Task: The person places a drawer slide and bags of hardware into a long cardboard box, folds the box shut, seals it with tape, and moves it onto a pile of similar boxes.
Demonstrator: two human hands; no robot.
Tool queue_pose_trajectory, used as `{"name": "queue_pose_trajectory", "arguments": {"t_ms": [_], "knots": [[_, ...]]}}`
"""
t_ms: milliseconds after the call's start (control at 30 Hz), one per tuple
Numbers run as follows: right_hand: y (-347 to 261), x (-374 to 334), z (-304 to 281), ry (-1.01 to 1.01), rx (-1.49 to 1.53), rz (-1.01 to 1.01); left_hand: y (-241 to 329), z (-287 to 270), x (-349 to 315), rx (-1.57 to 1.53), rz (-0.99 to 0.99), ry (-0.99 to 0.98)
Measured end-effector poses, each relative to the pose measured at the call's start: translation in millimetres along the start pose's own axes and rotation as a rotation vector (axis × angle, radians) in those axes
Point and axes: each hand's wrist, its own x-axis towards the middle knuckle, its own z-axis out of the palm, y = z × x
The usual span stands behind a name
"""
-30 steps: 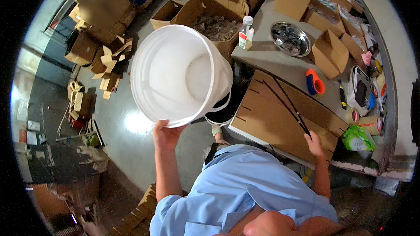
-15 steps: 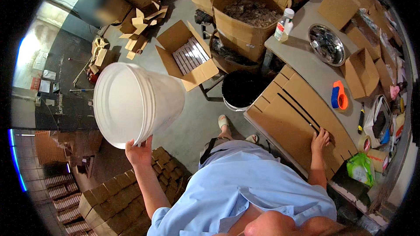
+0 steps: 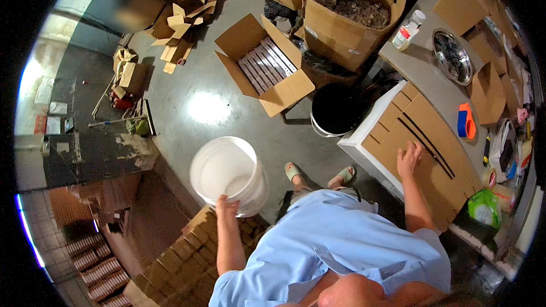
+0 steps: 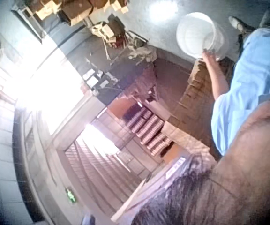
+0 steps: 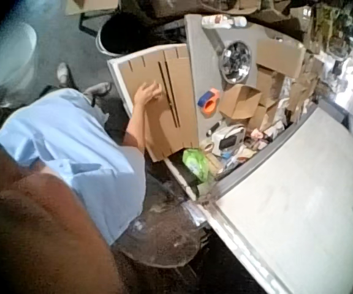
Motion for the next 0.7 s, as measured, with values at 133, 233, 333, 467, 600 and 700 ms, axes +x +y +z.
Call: {"name": "queue_pose_trajectory", "arguments": {"t_ms": [133, 233, 333, 467, 600, 700], "knots": [[-128.9, 9.7, 30.8, -0.159, 0.311, -0.104, 5.4, -55.3, 157.2, 0.009, -0.107, -0.077], [-160.5, 23.8, 46.0, -0.116, 0.100, -0.015, -36.1, 9.0, 210.6, -0.017, -0.138, -0.021], [-182.1, 28.4, 43.1, -0.089, -0.190, 0.138, -46.2, 57.8, 270.9, -0.058, -0.165, -0.034], [-181.7, 30.8, 48.1, -0.083, -0.280, 0.133, -63.1, 139.3, 337.3, -0.072, -0.206, -0.141], [-197.7, 34.4, 58.0, -0.114, -0.225, 0.175, -42.5, 199.9, 426.8, -0.147, -0.112, -0.178], [-181.5, 30.6, 58.1, -0.082, -0.262, 0.132, -77.9, 252.9, 450.5, -0.132, -0.114, -0.250]]}}
